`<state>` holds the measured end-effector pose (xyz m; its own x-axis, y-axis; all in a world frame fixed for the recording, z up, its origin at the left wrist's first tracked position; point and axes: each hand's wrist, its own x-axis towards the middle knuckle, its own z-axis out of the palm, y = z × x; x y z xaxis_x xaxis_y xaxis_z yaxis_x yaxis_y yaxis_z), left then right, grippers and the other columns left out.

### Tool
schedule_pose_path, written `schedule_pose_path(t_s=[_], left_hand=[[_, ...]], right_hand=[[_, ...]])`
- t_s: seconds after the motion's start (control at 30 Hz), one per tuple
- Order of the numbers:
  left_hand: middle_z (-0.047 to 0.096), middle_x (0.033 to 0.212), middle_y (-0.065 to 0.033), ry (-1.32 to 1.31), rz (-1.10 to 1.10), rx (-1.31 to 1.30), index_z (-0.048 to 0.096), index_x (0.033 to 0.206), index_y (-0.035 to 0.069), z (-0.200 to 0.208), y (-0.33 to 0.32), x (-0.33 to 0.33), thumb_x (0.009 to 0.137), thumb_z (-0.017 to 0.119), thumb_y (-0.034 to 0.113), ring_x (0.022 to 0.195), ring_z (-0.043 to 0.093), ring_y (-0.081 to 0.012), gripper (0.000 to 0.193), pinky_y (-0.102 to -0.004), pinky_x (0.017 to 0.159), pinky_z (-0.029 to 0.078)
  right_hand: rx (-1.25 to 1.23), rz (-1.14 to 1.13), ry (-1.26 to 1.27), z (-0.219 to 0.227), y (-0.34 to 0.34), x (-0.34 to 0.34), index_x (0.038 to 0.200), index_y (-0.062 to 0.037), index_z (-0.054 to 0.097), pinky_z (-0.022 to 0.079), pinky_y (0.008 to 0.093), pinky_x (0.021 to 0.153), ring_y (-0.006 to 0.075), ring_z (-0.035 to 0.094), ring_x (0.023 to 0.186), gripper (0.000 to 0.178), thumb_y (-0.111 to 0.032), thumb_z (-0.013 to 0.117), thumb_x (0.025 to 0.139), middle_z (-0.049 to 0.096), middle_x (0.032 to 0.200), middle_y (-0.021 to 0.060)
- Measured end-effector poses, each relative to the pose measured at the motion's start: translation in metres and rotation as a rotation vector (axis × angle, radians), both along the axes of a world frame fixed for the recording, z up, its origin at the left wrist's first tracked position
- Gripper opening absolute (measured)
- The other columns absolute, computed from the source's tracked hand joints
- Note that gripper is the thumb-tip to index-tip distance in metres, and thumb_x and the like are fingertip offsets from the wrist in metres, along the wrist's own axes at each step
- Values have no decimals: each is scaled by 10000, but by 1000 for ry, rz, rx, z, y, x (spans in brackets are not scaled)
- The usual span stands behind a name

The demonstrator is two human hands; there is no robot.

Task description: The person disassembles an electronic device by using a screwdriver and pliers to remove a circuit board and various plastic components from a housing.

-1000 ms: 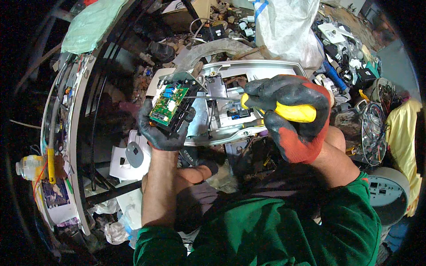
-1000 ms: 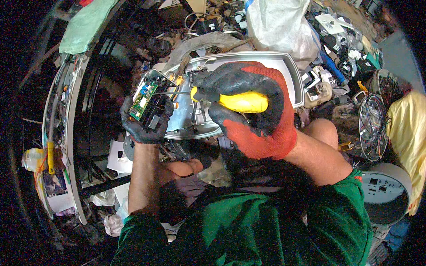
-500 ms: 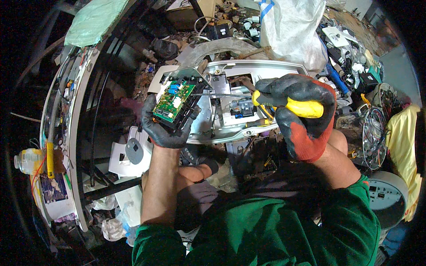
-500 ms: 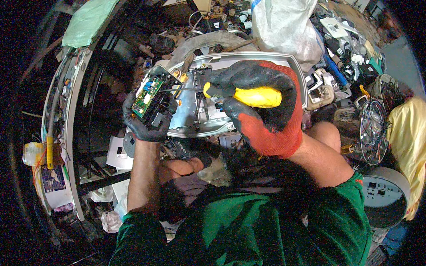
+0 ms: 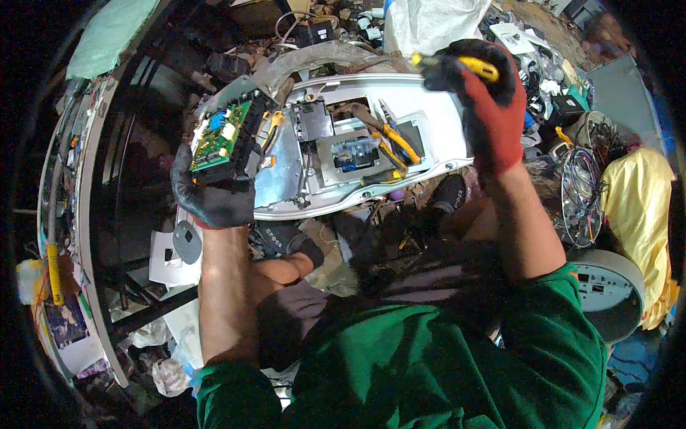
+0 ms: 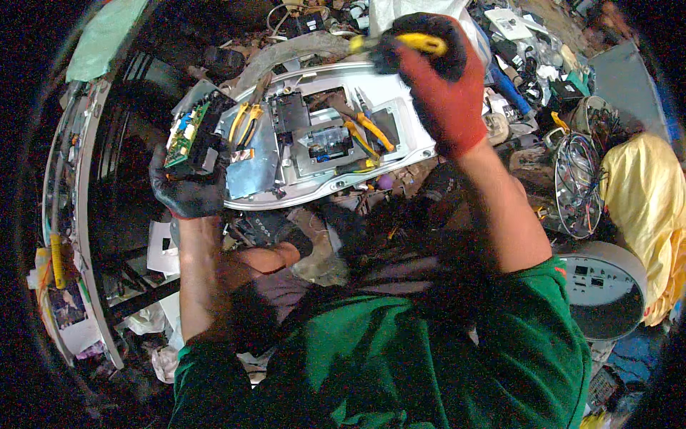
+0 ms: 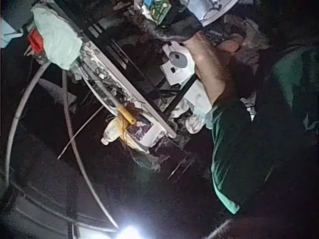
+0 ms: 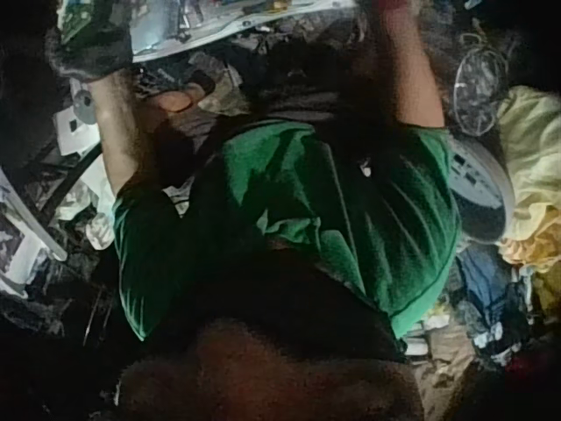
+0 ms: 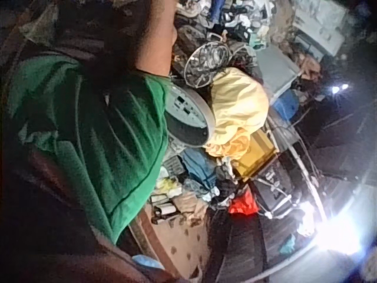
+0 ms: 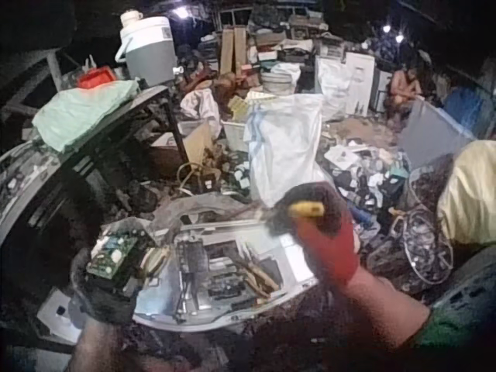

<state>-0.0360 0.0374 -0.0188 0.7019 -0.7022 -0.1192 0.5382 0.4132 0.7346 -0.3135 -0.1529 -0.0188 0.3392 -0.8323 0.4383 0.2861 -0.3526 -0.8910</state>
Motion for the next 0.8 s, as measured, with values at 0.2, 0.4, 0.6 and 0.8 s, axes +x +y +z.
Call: schedule_pose_path(t_s=[0.2,0.4,0.6,0.8], left_hand=[[667,1166,-123,36,49,48,620,1223,89,6,6,6,822,608,491,1060,611,-320,568,-513,948,502],[641,1225,-161,94,-3,1,610,1243,68,-2,14,20,840,597,458,1078,631,-349,561,-530,930,509],[646,1188,-207,111,-80,-12,577,1260,13,-1,11,16,834,563,506,998,649,-370,652,-517,893,531],[626,1248,-207,224,-90,-14,573,1281,35,3,14,11,844,554,490,1013,659,-360,631,-547,880,545]], right_hand=[[95,-123,491,-82,-56,-13,1040,-51,622,520,279,731,129,630,804,266,-164,733,825,682,899,48],[-727,-301,1044,-102,-25,-25,1119,-87,633,472,457,937,394,580,1088,390,-141,738,748,604,1192,190],[-991,354,1096,-84,66,2,1108,-125,643,447,425,915,276,553,1057,459,-331,751,712,614,1092,77],[-1010,236,1371,-101,78,15,1218,-159,622,379,428,1011,282,516,1129,479,-229,672,746,608,1127,60]])
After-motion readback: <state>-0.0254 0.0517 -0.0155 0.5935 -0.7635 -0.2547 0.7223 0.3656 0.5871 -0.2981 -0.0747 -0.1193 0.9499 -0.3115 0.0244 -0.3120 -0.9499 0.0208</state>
